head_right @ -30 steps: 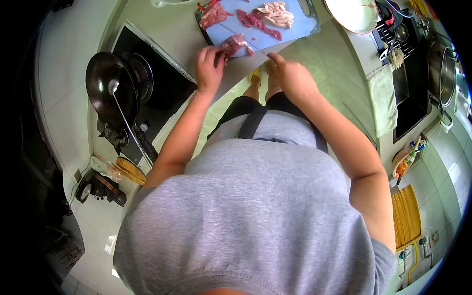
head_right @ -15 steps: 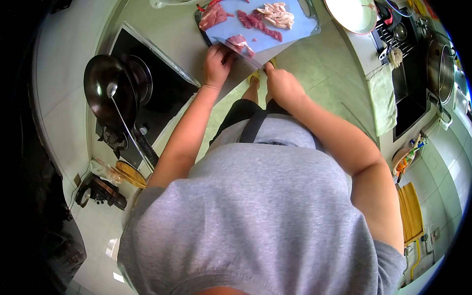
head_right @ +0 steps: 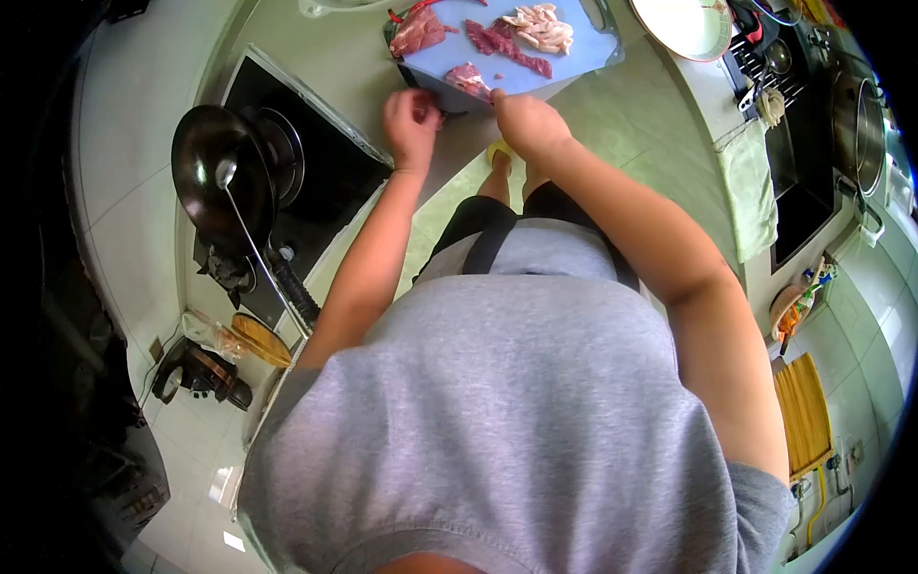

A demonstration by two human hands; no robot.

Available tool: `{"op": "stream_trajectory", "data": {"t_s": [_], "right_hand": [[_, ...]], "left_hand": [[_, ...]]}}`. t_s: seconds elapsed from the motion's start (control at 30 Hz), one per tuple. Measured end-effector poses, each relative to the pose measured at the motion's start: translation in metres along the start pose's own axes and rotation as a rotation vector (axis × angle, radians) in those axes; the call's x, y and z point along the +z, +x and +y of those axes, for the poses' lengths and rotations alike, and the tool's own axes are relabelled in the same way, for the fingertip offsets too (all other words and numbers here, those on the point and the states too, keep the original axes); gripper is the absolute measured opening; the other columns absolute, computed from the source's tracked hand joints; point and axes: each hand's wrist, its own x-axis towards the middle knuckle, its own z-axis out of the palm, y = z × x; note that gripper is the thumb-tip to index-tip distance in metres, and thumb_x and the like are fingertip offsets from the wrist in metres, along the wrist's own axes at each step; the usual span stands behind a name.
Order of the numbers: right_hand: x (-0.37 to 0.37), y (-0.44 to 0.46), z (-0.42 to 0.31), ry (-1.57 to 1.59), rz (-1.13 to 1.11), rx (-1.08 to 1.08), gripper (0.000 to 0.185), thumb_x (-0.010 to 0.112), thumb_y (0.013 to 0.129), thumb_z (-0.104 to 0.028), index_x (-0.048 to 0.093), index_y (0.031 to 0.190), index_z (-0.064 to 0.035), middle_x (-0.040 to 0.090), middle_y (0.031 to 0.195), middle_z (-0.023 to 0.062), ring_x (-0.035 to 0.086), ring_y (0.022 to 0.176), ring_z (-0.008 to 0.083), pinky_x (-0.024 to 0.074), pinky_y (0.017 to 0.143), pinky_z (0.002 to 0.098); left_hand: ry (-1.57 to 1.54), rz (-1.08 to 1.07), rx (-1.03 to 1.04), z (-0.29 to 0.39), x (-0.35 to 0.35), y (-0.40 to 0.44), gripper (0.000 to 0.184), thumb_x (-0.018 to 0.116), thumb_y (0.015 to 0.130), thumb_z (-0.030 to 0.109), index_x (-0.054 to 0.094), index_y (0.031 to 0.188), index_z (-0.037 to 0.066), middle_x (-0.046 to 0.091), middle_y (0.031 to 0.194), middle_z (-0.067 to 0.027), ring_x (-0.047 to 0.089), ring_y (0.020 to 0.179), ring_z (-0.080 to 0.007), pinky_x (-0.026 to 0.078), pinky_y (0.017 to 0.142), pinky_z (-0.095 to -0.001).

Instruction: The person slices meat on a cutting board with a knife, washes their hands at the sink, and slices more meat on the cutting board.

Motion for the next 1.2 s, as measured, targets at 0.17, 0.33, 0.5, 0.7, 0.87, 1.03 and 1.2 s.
{"op": "stream_trajectory", "data": {"t_s": [0.17, 0.33, 0.5, 0.7, 0.87, 1.03, 1.2], "right_hand": [[-0.002, -0.009, 0.007, 0.280, 0.216, -0.075, 0.033, 0.060, 0.088, -0.012, 0.059, 0.119, -0.0011, 0.067, 0.093, 0.0260, 0.064, 0.088, 0.0442, 0.0510, 0.078, 0.0492], [-0.023, -0.037, 0.031, 0.417, 0.340, -0.011, 0.031, 0.058, 0.091, -0.013, 0.059, 0.118, 0.0019, 0.065, 0.085, 0.0281, 0.062, 0.081, 0.0454, 0.0495, 0.074, 0.0475], [-0.026, -0.054, 0.049, 0.338, 0.254, 0.121, 0.034, 0.055, 0.088, -0.012, 0.062, 0.119, -0.0015, 0.067, 0.092, 0.0276, 0.064, 0.088, 0.0443, 0.0513, 0.079, 0.0496], [-0.010, -0.054, 0.059, 0.344, 0.246, 0.101, 0.030, 0.057, 0.090, -0.012, 0.062, 0.117, -0.0017, 0.066, 0.088, 0.0275, 0.064, 0.084, 0.0453, 0.0506, 0.076, 0.0496], [-0.002, -0.053, 0.068, 0.349, 0.268, 0.107, 0.031, 0.057, 0.090, -0.012, 0.063, 0.119, -0.0039, 0.066, 0.090, 0.0268, 0.064, 0.086, 0.0446, 0.0504, 0.077, 0.0501], [-0.011, -0.056, 0.068, 0.302, 0.260, 0.125, 0.032, 0.056, 0.091, -0.013, 0.061, 0.122, -0.0058, 0.067, 0.092, 0.0256, 0.065, 0.087, 0.0440, 0.0514, 0.078, 0.0504], [-0.014, -0.058, 0.058, 0.271, 0.198, 0.153, 0.032, 0.055, 0.093, -0.015, 0.061, 0.123, -0.0070, 0.068, 0.092, 0.0244, 0.066, 0.086, 0.0425, 0.0527, 0.078, 0.0505]], "left_hand": [[-0.491, 0.285, -0.286, 0.011, -0.011, 0.039, 0.023, 0.074, 0.079, 0.003, 0.065, 0.100, 0.005, 0.060, 0.088, -0.0093, 0.061, 0.076, -0.0238, 0.050, 0.071, -0.0348], [0.038, 0.213, 0.077, 0.033, -0.011, 0.059, 0.029, 0.075, 0.080, 0.008, 0.065, 0.107, 0.005, 0.060, 0.098, -0.0118, 0.059, 0.092, -0.0316, 0.049, 0.083, -0.0407], [0.016, -0.009, -0.148, 0.050, 0.036, 0.035, 0.028, 0.078, 0.074, 0.010, 0.064, 0.098, 0.004, 0.058, 0.099, -0.0138, 0.059, 0.092, -0.0325, 0.050, 0.084, -0.0417], [0.035, -0.073, -0.015, 0.053, 0.028, 0.052, 0.023, 0.070, 0.068, 0.001, 0.065, 0.091, 0.003, 0.060, 0.095, -0.0155, 0.060, 0.091, -0.0349, 0.051, 0.082, -0.0432], [0.040, -0.583, 0.111, 0.056, 0.013, 0.072, 0.028, 0.069, 0.072, 0.000, 0.067, 0.099, 0.005, 0.063, 0.104, -0.0124, 0.060, 0.098, -0.0347, 0.050, 0.086, -0.0429], [0.126, -0.177, 0.465, 0.049, 0.018, 0.057, 0.031, 0.070, 0.077, 0.004, 0.068, 0.109, 0.003, 0.065, 0.110, -0.0104, 0.062, 0.099, -0.0321, 0.050, 0.091, -0.0402], [0.136, -0.293, 0.611, 0.032, 0.025, 0.047, 0.025, 0.068, 0.081, 0.001, 0.070, 0.106, 0.003, 0.067, 0.108, -0.0093, 0.063, 0.101, -0.0281, 0.052, 0.090, -0.0377]]}}
